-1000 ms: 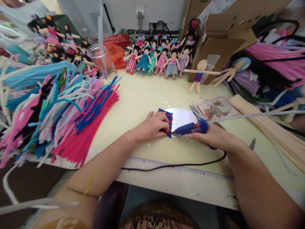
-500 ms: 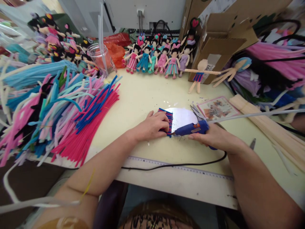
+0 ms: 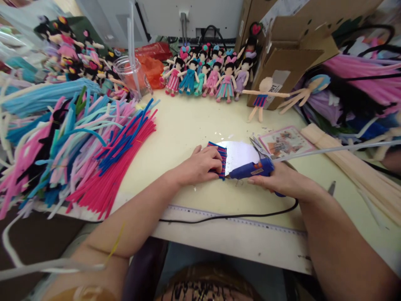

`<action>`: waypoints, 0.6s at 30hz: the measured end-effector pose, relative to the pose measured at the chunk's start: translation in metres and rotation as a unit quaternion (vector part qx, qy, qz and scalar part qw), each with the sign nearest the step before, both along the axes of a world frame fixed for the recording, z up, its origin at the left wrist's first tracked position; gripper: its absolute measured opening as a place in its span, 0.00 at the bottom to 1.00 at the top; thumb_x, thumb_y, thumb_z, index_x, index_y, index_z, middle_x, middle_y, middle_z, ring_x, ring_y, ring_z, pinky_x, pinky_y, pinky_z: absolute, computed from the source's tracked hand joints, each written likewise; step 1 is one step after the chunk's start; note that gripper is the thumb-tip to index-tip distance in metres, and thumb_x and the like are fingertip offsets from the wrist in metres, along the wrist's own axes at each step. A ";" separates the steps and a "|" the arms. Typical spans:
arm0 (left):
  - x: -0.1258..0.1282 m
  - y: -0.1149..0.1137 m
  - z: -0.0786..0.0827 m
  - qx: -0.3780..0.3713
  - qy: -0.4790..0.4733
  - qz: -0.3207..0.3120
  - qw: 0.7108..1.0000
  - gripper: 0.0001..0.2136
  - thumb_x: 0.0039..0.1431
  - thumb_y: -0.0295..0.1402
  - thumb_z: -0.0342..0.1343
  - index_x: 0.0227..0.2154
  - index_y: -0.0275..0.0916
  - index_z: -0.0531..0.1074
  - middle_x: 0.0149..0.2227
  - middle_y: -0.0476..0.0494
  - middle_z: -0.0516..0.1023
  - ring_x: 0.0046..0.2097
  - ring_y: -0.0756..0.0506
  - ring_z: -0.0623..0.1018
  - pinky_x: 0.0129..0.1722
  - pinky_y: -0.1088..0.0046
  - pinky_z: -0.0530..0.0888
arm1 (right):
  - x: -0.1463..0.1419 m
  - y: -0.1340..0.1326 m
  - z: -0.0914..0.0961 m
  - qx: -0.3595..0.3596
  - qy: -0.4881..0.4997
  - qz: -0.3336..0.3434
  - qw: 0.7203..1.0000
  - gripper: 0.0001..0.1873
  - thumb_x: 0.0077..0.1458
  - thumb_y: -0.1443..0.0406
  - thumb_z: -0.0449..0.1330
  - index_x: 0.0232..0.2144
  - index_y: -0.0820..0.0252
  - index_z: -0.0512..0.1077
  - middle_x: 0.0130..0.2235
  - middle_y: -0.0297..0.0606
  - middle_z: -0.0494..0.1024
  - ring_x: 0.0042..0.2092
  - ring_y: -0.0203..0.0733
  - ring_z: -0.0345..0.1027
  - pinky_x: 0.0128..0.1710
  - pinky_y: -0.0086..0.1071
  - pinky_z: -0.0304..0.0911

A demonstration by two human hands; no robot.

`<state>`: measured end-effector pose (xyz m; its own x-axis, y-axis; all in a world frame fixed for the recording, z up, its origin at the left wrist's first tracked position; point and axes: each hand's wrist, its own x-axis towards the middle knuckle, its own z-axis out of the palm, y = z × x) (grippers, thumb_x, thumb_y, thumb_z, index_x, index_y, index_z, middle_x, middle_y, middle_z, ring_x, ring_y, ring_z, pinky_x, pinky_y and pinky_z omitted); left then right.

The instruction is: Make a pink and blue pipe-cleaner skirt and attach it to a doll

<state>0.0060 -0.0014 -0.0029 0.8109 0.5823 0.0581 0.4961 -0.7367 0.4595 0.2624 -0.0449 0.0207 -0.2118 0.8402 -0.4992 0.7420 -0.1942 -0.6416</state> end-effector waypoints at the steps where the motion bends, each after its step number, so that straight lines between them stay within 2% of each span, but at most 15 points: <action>1: 0.000 0.000 0.000 0.000 -0.001 0.000 1.000 0.03 0.55 0.34 0.56 0.30 0.42 0.74 0.45 0.44 0.71 0.52 0.41 0.67 0.51 0.57 0.56 | 0.000 0.000 0.001 -0.009 0.001 0.003 1.000 0.23 0.42 0.45 0.61 0.22 0.58 0.65 0.18 0.31 0.66 0.20 0.35 0.61 0.16 0.28 0.56; 3: 0.000 0.000 -0.001 0.000 -0.001 0.000 1.000 0.03 0.55 0.34 0.56 0.30 0.42 0.74 0.45 0.44 0.71 0.52 0.41 0.67 0.51 0.56 0.56 | 0.000 0.000 0.002 -0.030 0.000 0.009 0.999 0.23 0.42 0.45 0.61 0.22 0.58 0.65 0.18 0.31 0.66 0.20 0.35 0.61 0.16 0.28 0.56; 13: 0.000 0.000 -0.001 -0.002 -0.002 0.000 1.000 0.03 0.55 0.34 0.57 0.30 0.42 0.73 0.45 0.44 0.71 0.53 0.41 0.66 0.52 0.55 0.56 | 0.004 0.002 0.003 -0.030 0.004 0.005 1.000 0.23 0.43 0.46 0.62 0.23 0.60 0.71 0.22 0.37 0.72 0.22 0.36 0.63 0.16 0.27 0.56; 18: 0.000 0.000 0.001 -0.009 0.003 0.000 1.000 0.03 0.55 0.33 0.57 0.31 0.42 0.73 0.45 0.44 0.70 0.53 0.41 0.66 0.53 0.54 0.55 | 0.005 0.002 0.003 -0.026 0.011 -0.001 1.000 0.22 0.43 0.47 0.63 0.26 0.59 0.73 0.21 0.35 0.70 0.22 0.36 0.62 0.16 0.27 0.56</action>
<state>0.0061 -0.0017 -0.0023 0.8110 0.5835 0.0425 0.4989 -0.7278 0.4706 0.2676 -0.0425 0.0236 -0.2219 0.8133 -0.5379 0.7280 -0.2288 -0.6463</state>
